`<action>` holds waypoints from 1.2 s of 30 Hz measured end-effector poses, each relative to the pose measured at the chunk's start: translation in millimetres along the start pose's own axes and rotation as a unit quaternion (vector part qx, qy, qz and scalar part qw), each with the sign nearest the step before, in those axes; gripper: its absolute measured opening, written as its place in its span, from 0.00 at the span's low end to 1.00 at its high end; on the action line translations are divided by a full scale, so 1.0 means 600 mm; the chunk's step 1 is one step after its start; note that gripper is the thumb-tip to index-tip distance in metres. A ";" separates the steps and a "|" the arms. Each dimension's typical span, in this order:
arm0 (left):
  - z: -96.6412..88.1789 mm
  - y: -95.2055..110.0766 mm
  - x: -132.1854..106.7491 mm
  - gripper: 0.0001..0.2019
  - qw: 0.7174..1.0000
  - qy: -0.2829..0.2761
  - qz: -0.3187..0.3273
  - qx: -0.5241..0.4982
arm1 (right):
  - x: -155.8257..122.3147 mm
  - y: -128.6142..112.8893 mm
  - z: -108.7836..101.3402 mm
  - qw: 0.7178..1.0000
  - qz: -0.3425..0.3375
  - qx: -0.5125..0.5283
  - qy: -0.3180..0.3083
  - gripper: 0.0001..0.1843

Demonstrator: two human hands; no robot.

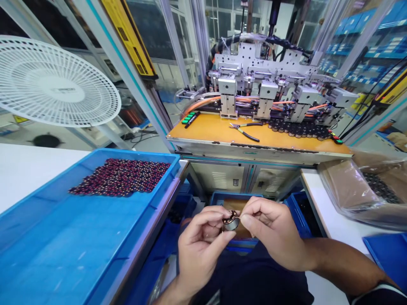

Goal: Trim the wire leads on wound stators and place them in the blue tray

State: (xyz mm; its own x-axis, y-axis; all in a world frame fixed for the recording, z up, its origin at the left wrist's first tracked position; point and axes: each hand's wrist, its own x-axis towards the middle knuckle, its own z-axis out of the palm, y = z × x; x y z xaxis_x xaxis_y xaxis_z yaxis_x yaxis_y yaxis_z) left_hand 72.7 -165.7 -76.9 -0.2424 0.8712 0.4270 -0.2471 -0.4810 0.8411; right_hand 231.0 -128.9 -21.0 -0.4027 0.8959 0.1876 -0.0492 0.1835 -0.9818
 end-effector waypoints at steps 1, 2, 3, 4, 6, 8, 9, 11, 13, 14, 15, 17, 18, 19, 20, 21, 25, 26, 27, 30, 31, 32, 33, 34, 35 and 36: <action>-0.002 0.000 0.001 0.14 1.000 -0.008 0.003 0.007 | -0.001 -0.002 0.000 0.998 0.044 0.030 -0.020 0.11; -0.005 -0.001 0.001 0.13 1.000 -0.016 0.001 0.009 | -0.002 -0.004 0.001 0.994 0.082 0.054 -0.040 0.13; -0.008 -0.003 0.001 0.13 1.000 -0.022 -0.007 0.005 | -0.003 -0.005 0.001 0.989 0.114 0.073 -0.057 0.14; -0.010 -0.005 0.001 0.13 0.999 -0.028 -0.016 -0.004 | -0.003 -0.005 0.000 0.984 0.139 0.087 -0.069 0.17; -0.015 -0.010 0.001 0.14 0.998 -0.039 -0.027 -0.031 | -0.002 -0.003 0.000 0.976 0.173 0.105 -0.081 0.21; -0.018 -0.015 0.001 0.14 0.997 -0.050 -0.026 -0.058 | 0.001 0.003 -0.001 0.970 0.196 0.111 -0.090 0.24; -0.019 -0.016 0.001 0.14 0.996 -0.055 -0.024 -0.069 | 0.002 0.006 -0.001 0.967 0.204 0.116 -0.096 0.25; -0.020 -0.016 0.002 0.13 0.994 -0.058 -0.023 -0.085 | 0.006 0.013 -0.001 0.961 0.211 0.137 -0.118 0.26; -0.019 -0.015 0.004 0.12 0.994 -0.054 -0.024 -0.092 | 0.008 0.021 0.002 0.954 0.203 0.163 -0.145 0.27; -0.018 -0.014 0.006 0.12 0.994 -0.053 -0.026 -0.095 | 0.008 0.026 0.004 0.952 0.195 0.176 -0.158 0.27; -0.017 -0.014 0.008 0.12 0.993 -0.053 -0.030 -0.101 | 0.008 0.030 0.006 0.950 0.184 0.186 -0.168 0.27; -0.014 -0.017 0.012 0.09 0.988 -0.050 -0.059 -0.130 | 0.008 0.040 0.010 0.958 0.140 0.187 -0.165 0.24; -0.013 -0.020 0.014 0.07 0.984 -0.040 -0.090 -0.147 | 0.008 0.045 0.011 0.971 0.092 0.165 -0.143 0.21; -0.013 -0.025 0.015 0.06 0.979 -0.017 -0.128 -0.159 | 0.010 0.050 0.011 0.987 0.022 0.116 -0.108 0.18; -0.013 -0.030 0.015 0.06 0.973 0.019 -0.166 -0.157 | 0.012 0.054 0.009 0.995 -0.068 0.040 -0.062 0.15; -0.014 -0.035 0.014 0.08 0.970 0.064 -0.191 -0.135 | 0.015 0.059 0.005 0.984 -0.168 -0.054 -0.012 0.12; -0.019 -0.035 -0.008 0.13 0.982 0.140 -0.079 0.095 | 0.028 0.078 -0.017 0.849 -0.417 -0.313 0.093 0.13; -0.019 -0.027 -0.015 0.15 0.981 0.110 -0.024 0.157 | 0.030 0.083 -0.021 0.831 -0.439 -0.329 0.089 0.14; -0.017 -0.017 -0.020 0.18 0.975 0.070 0.023 0.210 | 0.031 0.088 -0.025 0.821 -0.454 -0.337 0.078 0.15; -0.004 0.018 -0.019 0.22 0.948 -0.024 0.098 0.301 | 0.029 0.101 -0.030 0.799 -0.489 -0.348 0.044 0.16; 0.001 0.027 -0.015 0.21 0.943 -0.035 0.106 0.313 | 0.028 0.104 -0.030 0.791 -0.499 -0.352 0.041 0.16; 0.005 0.033 -0.009 0.20 0.940 -0.040 0.111 0.321 | 0.025 0.105 -0.030 0.781 -0.510 -0.357 0.041 0.15; 0.008 0.037 -0.004 0.18 0.938 -0.045 0.113 0.326 | 0.023 0.104 -0.030 0.774 -0.518 -0.362 0.042 0.15; 0.010 0.039 0.001 0.17 0.936 -0.053 0.114 0.329 | 0.020 0.100 -0.030 0.772 -0.519 -0.365 0.043 0.15; 0.010 0.039 0.005 0.16 0.935 -0.066 0.115 0.330 | 0.017 0.095 -0.030 0.779 -0.509 -0.364 0.040 0.16; 0.010 0.039 0.008 0.16 0.933 -0.078 0.117 0.330 | 0.015 0.087 -0.030 0.796 -0.489 -0.355 0.032 0.16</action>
State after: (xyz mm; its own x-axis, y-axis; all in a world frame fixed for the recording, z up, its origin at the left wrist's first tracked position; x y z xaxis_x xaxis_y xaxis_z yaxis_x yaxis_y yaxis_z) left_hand 71.3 -171.9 -53.3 -0.0656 0.7781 0.6247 0.4407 -0.5391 0.7178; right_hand 241.4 -103.9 -69.9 -0.4404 0.1996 0.8753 0.2290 0.9677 -0.1055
